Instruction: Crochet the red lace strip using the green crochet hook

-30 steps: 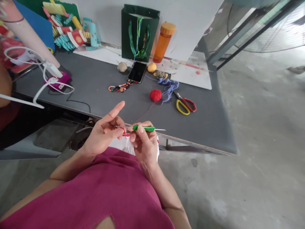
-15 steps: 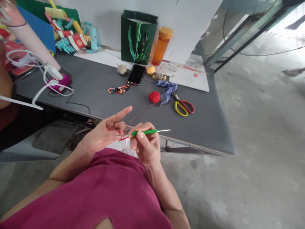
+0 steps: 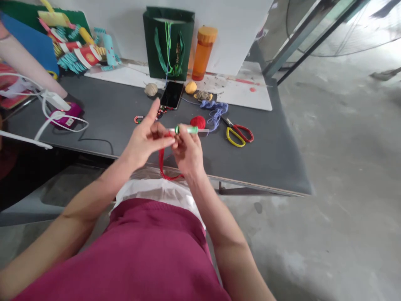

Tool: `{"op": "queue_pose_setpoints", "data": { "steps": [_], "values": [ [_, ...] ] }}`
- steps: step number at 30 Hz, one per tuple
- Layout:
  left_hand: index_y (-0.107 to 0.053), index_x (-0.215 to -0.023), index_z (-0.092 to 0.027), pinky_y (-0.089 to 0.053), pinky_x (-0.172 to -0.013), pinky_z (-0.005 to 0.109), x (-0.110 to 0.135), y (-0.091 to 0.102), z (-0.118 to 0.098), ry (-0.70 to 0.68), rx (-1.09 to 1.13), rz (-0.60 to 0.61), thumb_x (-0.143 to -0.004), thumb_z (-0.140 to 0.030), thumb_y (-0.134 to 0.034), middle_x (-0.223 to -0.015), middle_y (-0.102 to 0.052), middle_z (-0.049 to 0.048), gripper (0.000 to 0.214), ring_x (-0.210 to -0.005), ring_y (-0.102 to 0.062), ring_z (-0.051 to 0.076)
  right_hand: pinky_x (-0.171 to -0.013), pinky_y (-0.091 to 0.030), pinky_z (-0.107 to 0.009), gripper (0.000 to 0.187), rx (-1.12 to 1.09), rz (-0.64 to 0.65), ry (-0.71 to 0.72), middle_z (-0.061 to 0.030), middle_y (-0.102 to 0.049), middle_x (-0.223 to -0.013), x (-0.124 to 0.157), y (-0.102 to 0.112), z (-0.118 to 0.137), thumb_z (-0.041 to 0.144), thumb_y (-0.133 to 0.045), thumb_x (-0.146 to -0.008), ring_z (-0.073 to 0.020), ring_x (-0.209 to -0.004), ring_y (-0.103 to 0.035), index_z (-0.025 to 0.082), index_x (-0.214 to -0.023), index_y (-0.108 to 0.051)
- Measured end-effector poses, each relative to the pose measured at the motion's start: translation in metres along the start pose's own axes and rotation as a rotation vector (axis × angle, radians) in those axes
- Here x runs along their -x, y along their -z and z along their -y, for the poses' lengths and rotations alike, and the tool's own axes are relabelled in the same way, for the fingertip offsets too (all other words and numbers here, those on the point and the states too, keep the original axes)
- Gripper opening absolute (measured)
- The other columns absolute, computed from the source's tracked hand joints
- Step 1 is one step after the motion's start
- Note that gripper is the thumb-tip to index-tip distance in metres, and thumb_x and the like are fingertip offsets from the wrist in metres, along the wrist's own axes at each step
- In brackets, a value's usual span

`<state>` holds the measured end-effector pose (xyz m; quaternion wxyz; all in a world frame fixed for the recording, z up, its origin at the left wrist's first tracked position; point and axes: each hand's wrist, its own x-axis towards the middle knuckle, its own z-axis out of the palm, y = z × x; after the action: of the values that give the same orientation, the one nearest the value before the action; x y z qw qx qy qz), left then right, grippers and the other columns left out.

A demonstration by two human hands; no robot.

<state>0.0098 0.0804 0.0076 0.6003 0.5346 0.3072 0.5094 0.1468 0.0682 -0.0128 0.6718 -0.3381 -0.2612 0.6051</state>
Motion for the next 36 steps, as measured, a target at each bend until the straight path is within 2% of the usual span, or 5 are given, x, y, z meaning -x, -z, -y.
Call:
{"op": "queue_pose_setpoints", "data": {
  "steps": [5,9,14,24,36],
  "values": [
    [-0.016,-0.174,-0.018,-0.059,-0.086,0.030,-0.096,0.016,0.006,-0.080,-0.041,-0.049,-0.075,-0.003,-0.085,-0.074,-0.061,-0.0069,0.121,-0.082,-0.069,0.015,-0.045,-0.039,-0.019,0.022,-0.011,0.095,0.094,0.0098,-0.066,-0.063,-0.087,-0.010,0.015,0.034,-0.092,-0.073,-0.0056,-0.050,-0.052,0.027,-0.077,-0.071],
    [-0.010,-0.175,-0.021,-0.056,-0.082,0.027,-0.130,0.016,0.000,-0.043,-0.022,-0.014,-0.075,-0.006,-0.085,-0.072,-0.064,-0.0083,0.126,-0.076,-0.066,0.012,-0.040,-0.034,-0.019,0.026,0.021,0.079,0.145,0.0088,-0.072,-0.067,-0.116,-0.019,0.024,0.036,-0.094,-0.068,-0.0045,-0.045,-0.048,0.027,-0.076,-0.071],
    [0.002,-0.175,-0.025,-0.055,-0.082,0.027,-0.140,0.020,-0.004,-0.005,0.010,0.056,-0.070,-0.010,-0.089,-0.085,-0.071,-0.0057,0.140,-0.078,-0.066,0.012,-0.041,-0.041,-0.019,0.034,0.002,0.015,0.132,0.0079,-0.072,-0.067,-0.136,-0.023,0.024,0.041,-0.097,-0.063,-0.0061,-0.047,-0.051,0.026,-0.077,-0.070],
    [-0.030,-0.171,-0.027,-0.055,-0.081,0.031,-0.138,0.034,0.016,0.004,0.024,-0.096,-0.086,-0.060,-0.081,-0.080,-0.071,-0.0024,0.105,-0.078,-0.068,0.017,-0.039,-0.031,-0.019,0.046,-0.022,0.011,0.037,0.0108,-0.056,-0.051,-0.137,-0.018,0.008,0.052,-0.099,-0.059,-0.0052,-0.041,-0.044,0.025,-0.077,-0.067],
    [-0.023,-0.173,-0.025,-0.053,-0.072,0.025,-0.132,0.034,0.017,-0.014,-0.174,-0.206,-0.079,-0.025,-0.086,-0.079,-0.072,-0.0045,0.113,-0.074,-0.067,0.013,-0.045,-0.037,-0.021,0.039,0.094,-0.054,0.056,0.0060,-0.064,-0.058,-0.130,-0.017,0.004,0.052,-0.095,-0.067,-0.0097,-0.052,-0.056,0.024,-0.079,-0.071]
  ]
}}
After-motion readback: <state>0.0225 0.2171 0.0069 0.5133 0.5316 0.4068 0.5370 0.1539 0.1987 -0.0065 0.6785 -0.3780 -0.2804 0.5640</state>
